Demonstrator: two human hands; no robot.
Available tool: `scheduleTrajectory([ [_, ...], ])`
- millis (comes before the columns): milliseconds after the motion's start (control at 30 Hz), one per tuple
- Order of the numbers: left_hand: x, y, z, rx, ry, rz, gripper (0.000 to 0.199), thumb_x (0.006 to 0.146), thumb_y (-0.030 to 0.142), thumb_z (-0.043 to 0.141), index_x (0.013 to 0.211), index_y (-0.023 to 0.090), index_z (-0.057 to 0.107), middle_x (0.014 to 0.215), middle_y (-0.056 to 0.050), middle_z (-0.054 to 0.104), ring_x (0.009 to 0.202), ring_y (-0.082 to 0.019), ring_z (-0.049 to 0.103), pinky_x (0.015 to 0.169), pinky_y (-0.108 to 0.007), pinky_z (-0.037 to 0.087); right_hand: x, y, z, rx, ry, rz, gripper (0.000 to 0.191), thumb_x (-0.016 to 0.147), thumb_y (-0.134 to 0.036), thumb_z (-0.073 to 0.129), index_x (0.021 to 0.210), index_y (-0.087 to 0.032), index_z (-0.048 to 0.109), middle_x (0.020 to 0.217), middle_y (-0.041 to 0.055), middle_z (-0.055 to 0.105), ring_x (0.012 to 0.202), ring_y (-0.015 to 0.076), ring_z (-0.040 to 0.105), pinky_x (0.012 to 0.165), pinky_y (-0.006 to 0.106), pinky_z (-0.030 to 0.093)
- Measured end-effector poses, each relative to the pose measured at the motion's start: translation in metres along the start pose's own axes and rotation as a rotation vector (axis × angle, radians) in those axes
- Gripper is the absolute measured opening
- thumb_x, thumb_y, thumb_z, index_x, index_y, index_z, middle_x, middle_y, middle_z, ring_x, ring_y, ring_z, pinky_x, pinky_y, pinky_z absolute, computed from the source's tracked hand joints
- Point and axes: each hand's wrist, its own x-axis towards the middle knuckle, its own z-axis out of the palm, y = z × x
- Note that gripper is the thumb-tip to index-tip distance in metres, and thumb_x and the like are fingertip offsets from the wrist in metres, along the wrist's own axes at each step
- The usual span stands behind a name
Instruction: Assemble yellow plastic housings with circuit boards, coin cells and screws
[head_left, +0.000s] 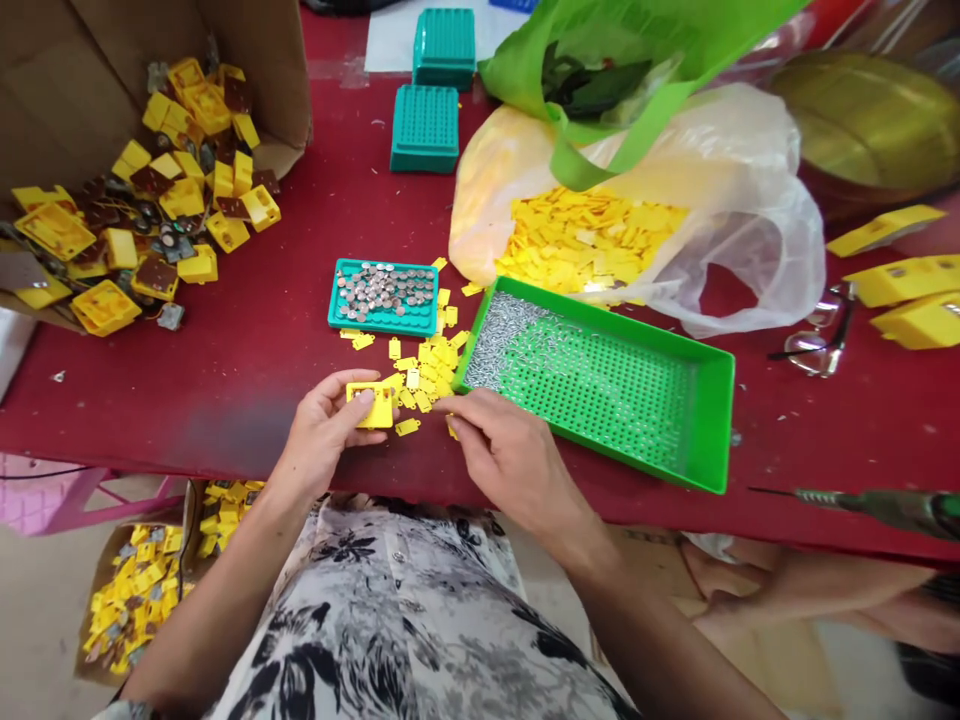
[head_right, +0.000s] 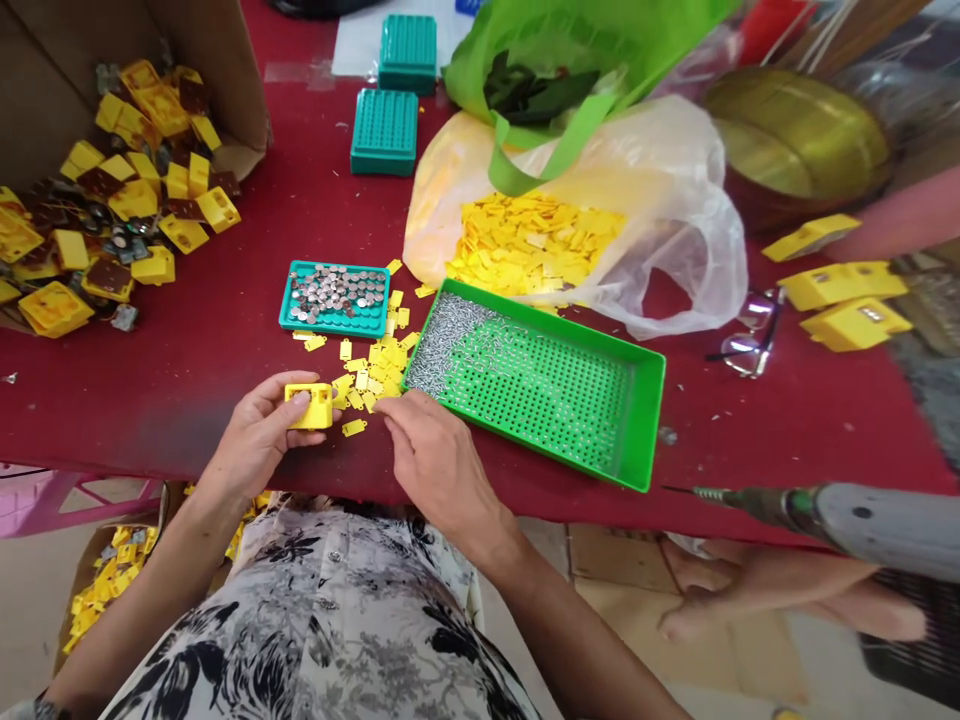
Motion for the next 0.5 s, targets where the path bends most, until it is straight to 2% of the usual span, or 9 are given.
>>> scheduleTrajectory([
  [67, 0.000, 0.001, -0.002, -0.010, 0.009, -0.005, 0.033, 0.073, 0.031, 0.078, 0.100, 0.018, 0.065, 0.089, -0.003, 0.072, 0.075, -0.017, 0.073, 0.057, -0.022, 0.059, 0.005, -0.001, 0.001, -0.036, 0.003, 0.022, 0.019, 0.092, -0.013, 0.048, 0.093, -0.017, 0.067, 0.084, 0.0060, 0.068, 0.078, 0.0185, 0.064, 0.071, 0.032, 0.049],
  [133, -0.001, 0.004, -0.005, -0.024, 0.022, 0.008, 0.033, 0.072, 0.031, 0.078, 0.100, 0.018, 0.065, 0.089, -0.003, 0.073, 0.075, -0.017, 0.073, 0.057, -0.022, 0.059, 0.009, -0.002, 0.005, -0.085, 0.028, 0.027, 0.019, 0.094, -0.017, 0.047, 0.092, -0.017, 0.067, 0.084, 0.0071, 0.068, 0.078, 0.0200, 0.063, 0.071, 0.033, 0.048],
  [333, -0.003, 0.013, -0.019, -0.059, 0.075, 0.070, 0.035, 0.071, 0.030, 0.079, 0.100, 0.017, 0.064, 0.094, -0.005, 0.073, 0.075, -0.017, 0.073, 0.056, -0.022, 0.060, 0.019, -0.008, 0.027, -0.130, -0.005, -0.095, 0.023, 0.093, -0.012, 0.045, 0.088, -0.015, 0.067, 0.085, 0.0093, 0.066, 0.079, 0.0209, 0.060, 0.070, 0.033, 0.046],
  [500, -0.004, 0.012, -0.028, -0.073, 0.100, 0.081, 0.036, 0.071, 0.031, 0.078, 0.101, 0.018, 0.063, 0.091, -0.004, 0.073, 0.076, -0.018, 0.073, 0.056, -0.022, 0.059, 0.032, -0.008, 0.042, -0.211, -0.042, -0.163, 0.033, 0.091, -0.005, 0.039, 0.100, -0.015, 0.069, 0.091, 0.0112, 0.063, 0.087, 0.0225, 0.056, 0.074, 0.034, 0.046],
])
